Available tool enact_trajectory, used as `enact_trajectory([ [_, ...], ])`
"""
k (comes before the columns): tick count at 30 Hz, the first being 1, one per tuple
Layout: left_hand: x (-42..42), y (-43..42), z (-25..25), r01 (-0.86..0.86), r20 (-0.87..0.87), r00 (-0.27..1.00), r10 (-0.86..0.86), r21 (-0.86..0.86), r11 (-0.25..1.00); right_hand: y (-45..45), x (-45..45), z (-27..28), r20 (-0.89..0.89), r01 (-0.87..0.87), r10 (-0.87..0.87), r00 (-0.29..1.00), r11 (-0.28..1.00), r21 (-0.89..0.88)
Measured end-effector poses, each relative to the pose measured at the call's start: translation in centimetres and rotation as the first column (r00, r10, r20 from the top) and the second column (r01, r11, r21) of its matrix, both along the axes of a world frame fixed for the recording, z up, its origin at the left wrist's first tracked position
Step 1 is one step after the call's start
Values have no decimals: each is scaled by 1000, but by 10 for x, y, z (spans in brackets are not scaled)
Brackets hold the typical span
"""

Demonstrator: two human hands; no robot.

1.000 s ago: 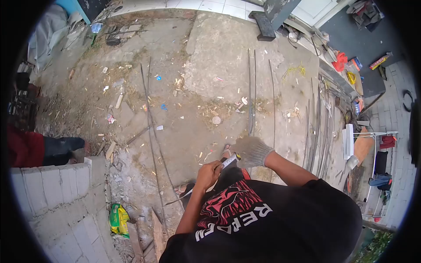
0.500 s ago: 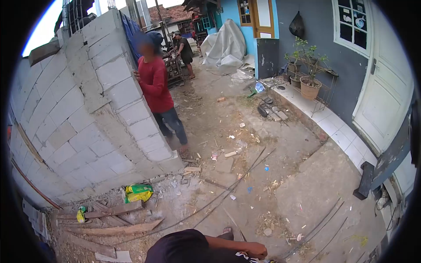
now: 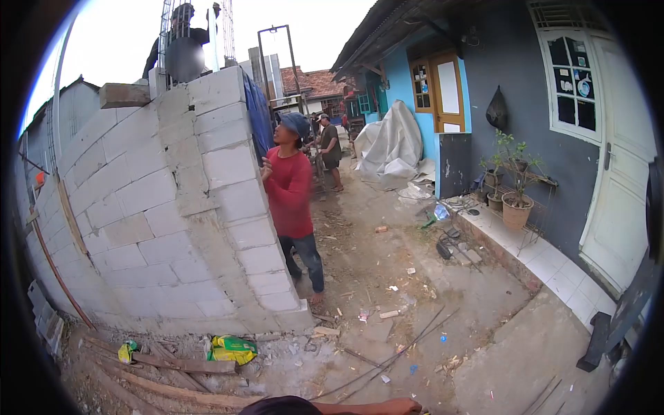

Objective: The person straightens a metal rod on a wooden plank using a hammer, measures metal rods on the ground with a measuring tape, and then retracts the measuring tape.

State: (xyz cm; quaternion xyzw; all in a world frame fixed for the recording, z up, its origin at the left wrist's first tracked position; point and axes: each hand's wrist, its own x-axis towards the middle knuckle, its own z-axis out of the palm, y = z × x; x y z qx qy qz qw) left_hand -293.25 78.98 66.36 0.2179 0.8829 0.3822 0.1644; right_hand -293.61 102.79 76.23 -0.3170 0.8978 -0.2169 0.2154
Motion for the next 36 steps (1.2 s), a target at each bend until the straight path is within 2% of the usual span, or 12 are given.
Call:
enact_trajectory([
  [3,9,-20,3,96,110,990,-93,-22,995,-8,-2,-27,-167,20,-20,986,1000,-4],
  [4,10,-26,-20,136,62,989,-136,9,991,-2,2,-33,-194,70,-73,978,997,-21],
  [6,11,-29,-17,160,172,972,-161,20,987,17,27,-64,-231,243,-273,934,958,-152],
  [7,8,-15,11,166,300,943,-145,-45,985,23,36,-40,-160,312,-324,932,945,-97],
  [13,-21,100,11,365,37,930,-366,25,930,71,92,-16,-230,665,-660,715,744,-66],
  [16,-42,162,38,549,27,833,-553,82,832,94,87,-4,-291,723,-730,618,673,-155],
  [19,-64,219,31,697,66,712,-699,52,715,132,86,2,-204,786,-780,592,614,-65],
  [23,-71,277,31,734,137,662,-737,78,674,194,85,0,-121,810,-803,583,586,11],
  [26,-82,313,25,664,307,700,-645,55,746,244,81,12,-90,826,-822,562,563,13],
  [29,-98,354,36,666,144,720,-678,132,735,285,66,30,14,856,-856,517,517,26],
  [33,-139,406,27,687,138,710,-690,77,722,335,39,7,27,867,-869,494,495,51],
  [36,-184,450,13,717,126,684,-719,67,694,382,10,-2,-31,909,-919,393,393,-141],
])
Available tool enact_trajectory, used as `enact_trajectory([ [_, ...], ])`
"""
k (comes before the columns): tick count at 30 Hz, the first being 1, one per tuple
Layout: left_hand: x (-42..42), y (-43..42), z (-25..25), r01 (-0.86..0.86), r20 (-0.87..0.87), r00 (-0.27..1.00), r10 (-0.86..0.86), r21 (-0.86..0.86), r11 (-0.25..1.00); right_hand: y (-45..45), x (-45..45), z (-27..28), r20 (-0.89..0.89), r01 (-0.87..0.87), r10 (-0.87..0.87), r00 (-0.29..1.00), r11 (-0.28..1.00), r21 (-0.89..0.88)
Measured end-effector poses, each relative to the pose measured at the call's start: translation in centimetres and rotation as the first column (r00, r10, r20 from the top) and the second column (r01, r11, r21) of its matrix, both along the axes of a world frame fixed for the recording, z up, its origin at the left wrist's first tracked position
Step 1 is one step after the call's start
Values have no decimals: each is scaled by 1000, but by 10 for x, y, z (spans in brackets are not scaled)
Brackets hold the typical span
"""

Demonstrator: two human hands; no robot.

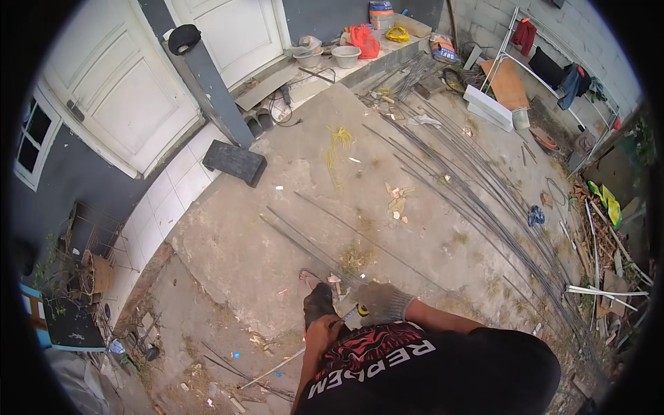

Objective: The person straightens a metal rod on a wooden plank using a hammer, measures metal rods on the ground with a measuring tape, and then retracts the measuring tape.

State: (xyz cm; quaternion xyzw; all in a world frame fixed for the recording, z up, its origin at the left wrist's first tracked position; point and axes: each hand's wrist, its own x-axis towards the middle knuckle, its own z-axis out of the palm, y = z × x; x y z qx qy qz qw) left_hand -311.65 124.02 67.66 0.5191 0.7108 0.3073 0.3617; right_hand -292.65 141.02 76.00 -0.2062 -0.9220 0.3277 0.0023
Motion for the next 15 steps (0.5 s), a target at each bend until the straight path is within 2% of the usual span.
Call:
enact_trajectory([
  [3,-47,63,-13,79,-17,997,-79,25,997,49,-42,3,56,60,-56,997,996,-66],
  [6,-82,165,21,207,16,978,-208,71,976,106,-83,28,194,142,-131,972,989,-47],
  [8,-99,231,41,335,8,941,-338,115,935,138,-105,38,100,248,-242,965,967,-51],
  [9,-110,257,48,396,-20,918,-397,114,911,151,-110,44,109,269,-261,959,960,-75],
  [10,-123,282,56,419,-14,908,-419,91,904,167,-111,50,73,339,-334,940,939,-60],
  [12,-145,326,69,572,-59,819,-571,2,820,193,-108,64,39,433,-431,901,899,-63],
  [14,-161,356,67,608,-55,793,-607,-4,794,217,-104,82,166,608,-587,792,784,-127],
  [15,-169,374,66,623,-54,782,-621,4,783,231,-101,77,162,628,-608,778,765,-142],
])
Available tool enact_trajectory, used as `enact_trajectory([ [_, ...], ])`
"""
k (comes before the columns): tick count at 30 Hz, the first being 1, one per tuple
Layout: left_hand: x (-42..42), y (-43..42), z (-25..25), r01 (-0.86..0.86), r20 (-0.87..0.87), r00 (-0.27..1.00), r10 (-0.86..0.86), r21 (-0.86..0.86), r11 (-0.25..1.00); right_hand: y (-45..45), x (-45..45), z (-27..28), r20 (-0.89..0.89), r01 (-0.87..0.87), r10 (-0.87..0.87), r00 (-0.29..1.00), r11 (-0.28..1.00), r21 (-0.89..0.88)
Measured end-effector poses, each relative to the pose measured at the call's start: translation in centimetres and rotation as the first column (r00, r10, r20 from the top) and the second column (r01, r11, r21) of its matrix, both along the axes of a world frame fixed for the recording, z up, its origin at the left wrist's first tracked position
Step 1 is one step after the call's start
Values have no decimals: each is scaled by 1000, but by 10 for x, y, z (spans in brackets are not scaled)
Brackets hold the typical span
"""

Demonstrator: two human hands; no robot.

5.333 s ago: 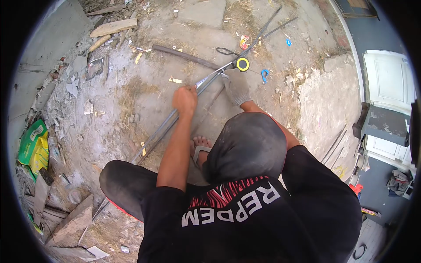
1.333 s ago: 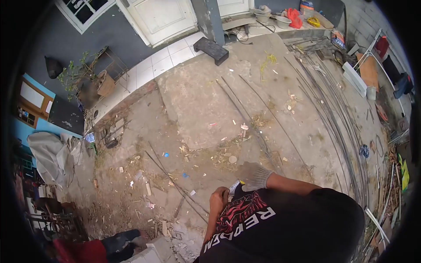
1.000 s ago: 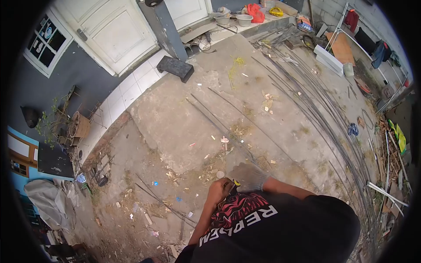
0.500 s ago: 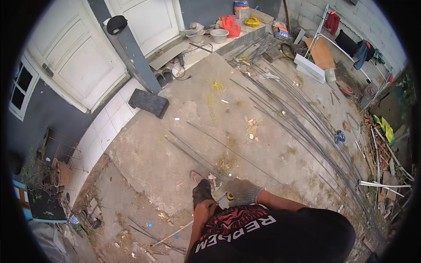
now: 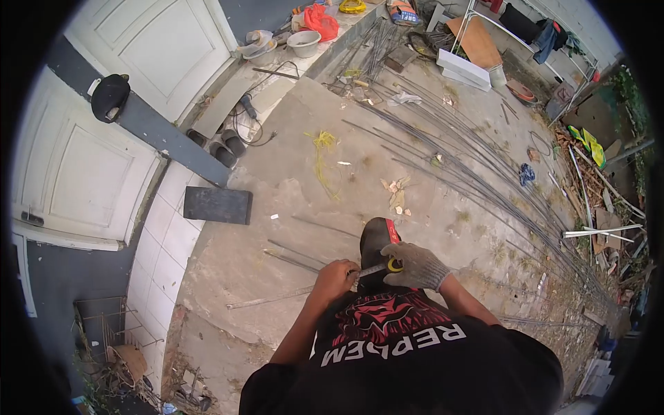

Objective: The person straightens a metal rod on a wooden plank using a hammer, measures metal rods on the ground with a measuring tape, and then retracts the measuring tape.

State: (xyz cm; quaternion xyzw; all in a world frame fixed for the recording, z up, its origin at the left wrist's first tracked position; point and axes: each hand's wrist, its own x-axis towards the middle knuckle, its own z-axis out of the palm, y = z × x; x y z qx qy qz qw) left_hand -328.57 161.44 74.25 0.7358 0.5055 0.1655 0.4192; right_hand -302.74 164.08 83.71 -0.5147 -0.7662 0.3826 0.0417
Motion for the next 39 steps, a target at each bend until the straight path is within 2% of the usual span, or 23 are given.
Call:
enact_trajectory([
  [4,-1,72,-2,107,-105,987,-119,-113,988,58,6,-28,-60,90,-95,994,992,-89],
  [6,14,119,-11,64,-34,997,-67,-91,994,105,9,-40,-120,90,-106,987,988,-125],
  [8,45,188,-13,60,-41,997,-63,-60,996,167,10,-52,-171,96,-120,978,985,-144],
  [9,56,217,-10,43,-49,998,-45,-27,999,199,9,-54,-193,42,-76,978,983,-178],
  [11,67,291,-13,21,-97,995,-30,-93,995,288,29,-59,-212,-7,-34,977,982,-190],
  [12,66,318,-7,-20,-148,989,-7,-183,983,323,40,-56,-195,-15,-25,980,979,-202],
  [16,64,408,30,-57,-163,986,16,-249,967,434,95,-15,-93,-31,1,996,945,-325],
  [19,81,462,54,-72,-79,996,52,-272,960,494,118,-4,-165,-82,23,986,927,-366],
  [20,90,478,59,-123,-85,991,104,-267,956,509,118,-4,-194,-82,10,981,927,-367],
  [23,125,525,73,-33,-107,994,13,-188,982,553,94,13,-199,-214,154,968,919,-332],
  [26,132,555,70,-90,-191,979,71,-90,992,590,85,11,-181,-280,234,955,912,-299],
  [27,129,569,76,-108,-184,979,91,-88,990,604,83,10,-219,-272,222,950,932,-238],
  [28,124,583,87,-154,-129,982,136,-143,978,617,82,9,-261,-263,211,942,947,-183],
  [31,110,619,89,-232,-70,973,221,-238,943,666,73,-1,-248,-248,185,951,935,-254],
  [34,103,674,80,-204,-56,979,196,-306,930,728,55,-7,-233,-216,148,961,929,-300],
  [36,96,715,64,-173,172,946,276,-454,874,773,38,-14,-235,-274,211,949,920,-280],
  [37,91,736,56,-163,192,941,277,-460,873,794,31,-17,-266,-281,213,940,926,-252],
  [38,85,757,48,-188,266,897,352,-492,850,816,22,-19,-247,-278,215,945,925,-260],
  [39,78,781,39,-211,335,839,429,-527,823,841,11,-19,-308,-241,140,941,916,-320],
])
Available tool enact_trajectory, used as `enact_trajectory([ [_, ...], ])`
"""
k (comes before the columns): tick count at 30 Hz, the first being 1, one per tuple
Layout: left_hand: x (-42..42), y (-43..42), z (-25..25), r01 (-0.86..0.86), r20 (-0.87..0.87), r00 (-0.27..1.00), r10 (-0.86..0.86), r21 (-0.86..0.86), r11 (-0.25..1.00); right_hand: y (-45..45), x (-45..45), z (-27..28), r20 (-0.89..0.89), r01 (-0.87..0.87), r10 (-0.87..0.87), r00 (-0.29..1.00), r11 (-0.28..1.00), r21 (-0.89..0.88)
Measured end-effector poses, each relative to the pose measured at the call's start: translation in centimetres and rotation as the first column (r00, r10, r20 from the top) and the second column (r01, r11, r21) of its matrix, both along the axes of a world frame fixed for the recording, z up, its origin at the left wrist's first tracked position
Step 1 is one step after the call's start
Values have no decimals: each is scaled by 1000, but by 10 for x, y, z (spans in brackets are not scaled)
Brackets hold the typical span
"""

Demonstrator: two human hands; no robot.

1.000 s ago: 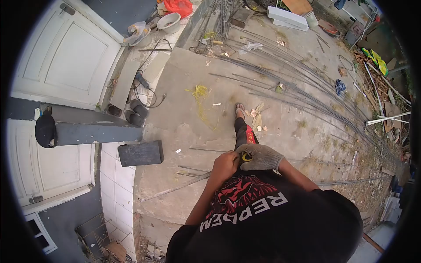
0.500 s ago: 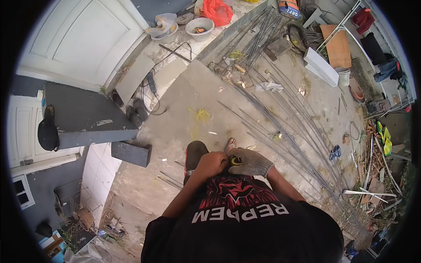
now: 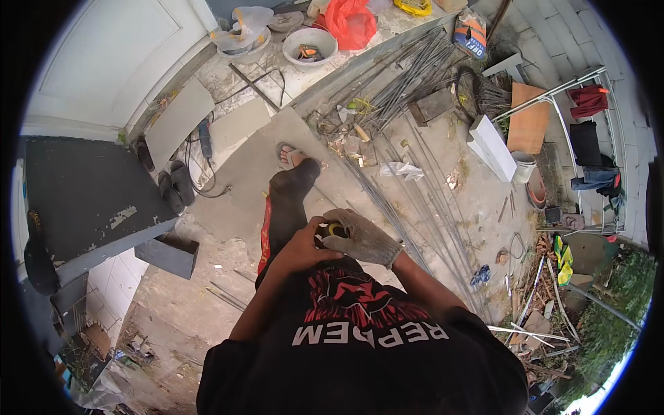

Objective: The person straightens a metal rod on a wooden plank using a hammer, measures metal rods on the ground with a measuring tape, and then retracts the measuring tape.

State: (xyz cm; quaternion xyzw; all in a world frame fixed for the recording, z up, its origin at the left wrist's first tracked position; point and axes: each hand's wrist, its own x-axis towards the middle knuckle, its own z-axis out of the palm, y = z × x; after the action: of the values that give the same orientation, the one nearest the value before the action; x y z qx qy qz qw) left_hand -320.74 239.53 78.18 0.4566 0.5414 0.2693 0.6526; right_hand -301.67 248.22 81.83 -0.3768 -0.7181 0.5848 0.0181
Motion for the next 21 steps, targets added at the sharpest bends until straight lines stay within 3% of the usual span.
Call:
enact_trajectory([
  [2,-22,58,-20,-105,104,989,106,-21,994,51,-17,-12,-48,123,-132,990,979,-162],
  [3,-30,82,-38,-146,145,978,149,-28,989,81,-27,-7,-24,83,-89,996,982,-169],
  [5,-47,117,-44,-260,184,945,272,-87,962,131,-56,18,72,254,-253,965,822,-510],
  [7,-83,167,-45,-132,38,989,146,-250,959,180,-83,32,29,224,-258,966,773,-593],
  [9,-101,197,-70,-240,-16,969,246,-303,923,219,-98,40,158,253,-199,967,812,-525],
  [11,-120,223,-108,-518,-302,839,453,-184,836,256,-99,22,212,254,-169,962,839,-481],
  [12,-132,236,-124,-598,-332,784,525,-173,783,270,-95,11,242,151,-98,965,965,-214],
  [13,-145,248,-142,-675,-292,732,616,-180,716,282,-93,2,287,22,-40,957,997,68],
  [15,-168,268,-189,-776,-141,627,766,-194,600,308,-92,-11,330,-14,-44,943,985,172],
  [16,-179,295,-175,-831,-196,396,897,-491,260,324,-94,-16,372,-68,-22,928,971,228],
  [19,-205,335,-205,-872,-283,281,917,-475,121,369,-102,-22,502,-102,-38,864,963,248],
  [20,-211,349,-220,-888,-365,304,880,-443,123,383,-98,-40,451,-176,-6,893,916,362],
  [21,-214,351,-271,-925,-438,342,831,-313,216,400,-95,-58,407,-250,43,913,845,472],
])
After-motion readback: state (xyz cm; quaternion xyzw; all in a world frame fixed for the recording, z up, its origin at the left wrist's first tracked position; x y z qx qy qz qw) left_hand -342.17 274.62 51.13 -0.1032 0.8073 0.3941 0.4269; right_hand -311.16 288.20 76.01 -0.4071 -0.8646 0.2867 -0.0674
